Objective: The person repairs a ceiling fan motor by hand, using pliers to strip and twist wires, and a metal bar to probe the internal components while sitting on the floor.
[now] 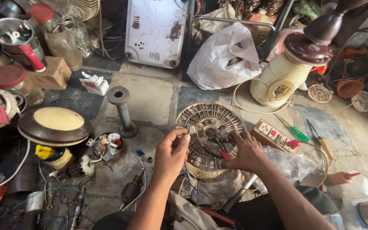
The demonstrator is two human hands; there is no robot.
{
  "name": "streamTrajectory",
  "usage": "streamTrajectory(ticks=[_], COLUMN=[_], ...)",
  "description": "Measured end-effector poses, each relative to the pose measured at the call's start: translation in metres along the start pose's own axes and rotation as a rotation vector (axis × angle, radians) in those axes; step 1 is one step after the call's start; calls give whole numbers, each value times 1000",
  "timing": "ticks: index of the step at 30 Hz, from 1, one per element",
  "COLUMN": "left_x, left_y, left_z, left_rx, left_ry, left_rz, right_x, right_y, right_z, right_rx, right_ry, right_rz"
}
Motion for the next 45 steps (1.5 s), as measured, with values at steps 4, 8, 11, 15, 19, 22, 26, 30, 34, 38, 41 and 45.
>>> streamTrajectory(ticks=[4, 8, 11, 15, 19, 22, 26, 30, 34, 38, 41, 45], left_x=[2, -7, -15, -16, -16, -16, -16, -20, -17, -17, -17, -16], left_y=[29, 43, 46, 50, 47, 47, 49, 50, 45, 28, 25, 25], left_z=[-13, -21, -26, -34, -33, -32, -33, -33, -33, -29, -30, -27], left_rx=[-340, -368, -333, -428, -393, -397, -416, -401, -479, -384, -362, -365], left_ry=[129, 113, 76, 67, 64, 45, 47, -18, -43, -29, -51, -74], left_rz=[243, 245, 247, 271, 299, 286, 272, 273, 298, 283, 264, 174], right_x=[25, 50, 67, 80, 81, 78, 73, 72, 70, 70, 72, 74], right_y=[-3, -34, -74, -102, -108, -104, -101, -101, -97, -94, -101, -107], right_z=[-8, -28, -37, -43, -41, -41, -41, -39, -42, -41, -43, -41], right_rx=[-125, -61, 219, 351, 385, 375, 370, 423, 487, 439, 459, 490], right_ry=[77, 204, 235, 302, 282, 245, 224, 249, 276, 226, 224, 214], right_rz=[142, 355, 229, 199, 235, 261, 300, 277, 250, 217, 211, 191])
Point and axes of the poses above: each hand's wrist, its own z-axis towards the middle knuckle, its own x-axis out of the back of the hand, y = z × x, the point moved 7 cm from there along z, towards the middle knuckle, and after that the axes turned 8 degrees about x, right-handed, at the moved point
